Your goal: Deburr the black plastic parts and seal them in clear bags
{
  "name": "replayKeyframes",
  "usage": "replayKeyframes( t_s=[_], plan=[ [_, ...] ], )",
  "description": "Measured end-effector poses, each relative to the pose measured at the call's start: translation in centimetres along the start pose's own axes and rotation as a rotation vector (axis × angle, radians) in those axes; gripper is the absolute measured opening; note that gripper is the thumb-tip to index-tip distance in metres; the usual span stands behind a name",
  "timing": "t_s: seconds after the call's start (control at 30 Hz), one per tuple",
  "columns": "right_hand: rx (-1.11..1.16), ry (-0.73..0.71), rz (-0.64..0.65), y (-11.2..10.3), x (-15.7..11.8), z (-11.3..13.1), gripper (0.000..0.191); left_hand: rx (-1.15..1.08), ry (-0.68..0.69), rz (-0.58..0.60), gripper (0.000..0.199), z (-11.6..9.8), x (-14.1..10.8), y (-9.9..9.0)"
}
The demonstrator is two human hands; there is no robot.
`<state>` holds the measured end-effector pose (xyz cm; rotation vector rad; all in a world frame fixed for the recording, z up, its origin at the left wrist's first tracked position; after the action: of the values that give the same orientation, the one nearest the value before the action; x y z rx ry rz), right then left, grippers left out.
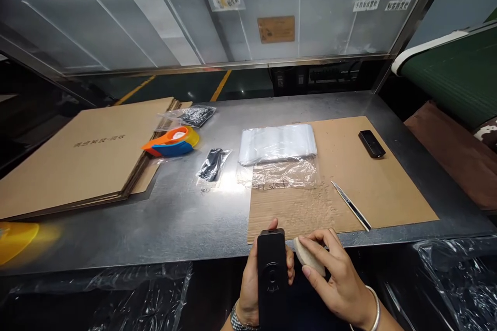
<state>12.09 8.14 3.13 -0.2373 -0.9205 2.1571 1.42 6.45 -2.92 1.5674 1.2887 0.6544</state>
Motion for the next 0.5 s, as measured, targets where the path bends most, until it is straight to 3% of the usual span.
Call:
replayKeyframes(
  t_s=[0.23, 0.4, 0.5],
  plan=[
    [0.05, 0.008, -0.012, -0.5, 0.1, 0.2, 0.042, 0.048, 0.034, -0.004, 0.052, 0.1, -0.5, -0.7],
    [0.218, -0.024, 0.044, -1.1, -0.2, 0.9, 0.041, 0.597, 0.199, 0.092, 0.073, -2.1, -1.8, -0.3],
    [0.238, -0.073, 0.072, -1.6, -0.4, 2.0, 0.043, 0.849, 0.224, 0.151, 0.068, -2.8, -2.3, 0.2]
  ],
)
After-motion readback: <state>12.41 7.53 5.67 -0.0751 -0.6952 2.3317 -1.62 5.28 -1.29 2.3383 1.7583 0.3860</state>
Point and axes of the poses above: each hand's wrist, its own x-axis towards the middle knuckle, its own y-axis out of the palm, z = x × y, the point moved 8 cm from there along x, towards the middle knuckle, and after that the axes turned 12 degrees about z, right-handed, at the moved point
